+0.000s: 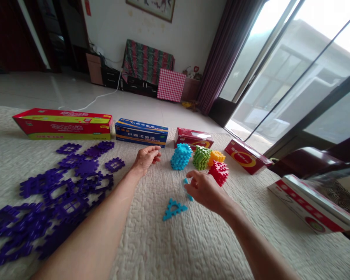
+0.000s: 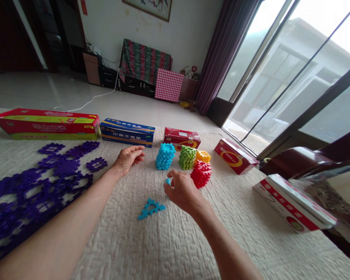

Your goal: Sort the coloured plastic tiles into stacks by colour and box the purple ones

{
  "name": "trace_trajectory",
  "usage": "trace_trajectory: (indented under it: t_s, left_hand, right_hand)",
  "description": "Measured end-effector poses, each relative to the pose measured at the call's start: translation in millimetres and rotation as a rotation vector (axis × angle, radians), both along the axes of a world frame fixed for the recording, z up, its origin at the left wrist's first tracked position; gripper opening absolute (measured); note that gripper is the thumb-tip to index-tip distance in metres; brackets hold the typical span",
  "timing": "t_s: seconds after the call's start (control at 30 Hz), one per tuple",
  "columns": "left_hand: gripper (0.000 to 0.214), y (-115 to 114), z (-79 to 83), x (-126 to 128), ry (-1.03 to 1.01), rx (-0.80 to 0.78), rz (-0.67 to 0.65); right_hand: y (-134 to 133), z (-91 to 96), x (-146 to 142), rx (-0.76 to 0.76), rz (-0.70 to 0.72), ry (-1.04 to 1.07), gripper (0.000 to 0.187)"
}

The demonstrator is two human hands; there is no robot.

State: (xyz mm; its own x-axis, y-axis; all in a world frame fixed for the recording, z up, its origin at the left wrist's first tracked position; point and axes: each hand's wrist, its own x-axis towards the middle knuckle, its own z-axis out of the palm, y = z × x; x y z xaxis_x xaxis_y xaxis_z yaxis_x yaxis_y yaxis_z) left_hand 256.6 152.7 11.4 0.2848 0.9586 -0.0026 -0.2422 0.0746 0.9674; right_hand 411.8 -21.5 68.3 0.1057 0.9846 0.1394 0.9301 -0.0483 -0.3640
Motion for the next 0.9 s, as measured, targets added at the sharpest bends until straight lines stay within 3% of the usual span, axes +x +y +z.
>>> trace_trajectory:
  t_s: [0.17,0.33,0.67,0.9]
  left_hand:
    - [0.03,1,-0.3,0,-0.002,0.003,-0.006]
    - [0.03,2,-3.1,0,-0.006,0.007,-0.006]
    - [0.03,2,-2.3,1,0.004,0.009,-0.007]
    - [0.031,0,-0.1,0,0.014,0.006,-0.003]
  right_hand:
    - [4,0.9,9,0.12,0.181,0.141,0.027]
    - [-2,-3.7,12,-0.056,0.474,0.01,0.052]
    - [2,-11.7,13,-0.104,0.36,-0.078,0.03]
    - [1,-9.6,10,-0.133,0.148,-0.141,0.031]
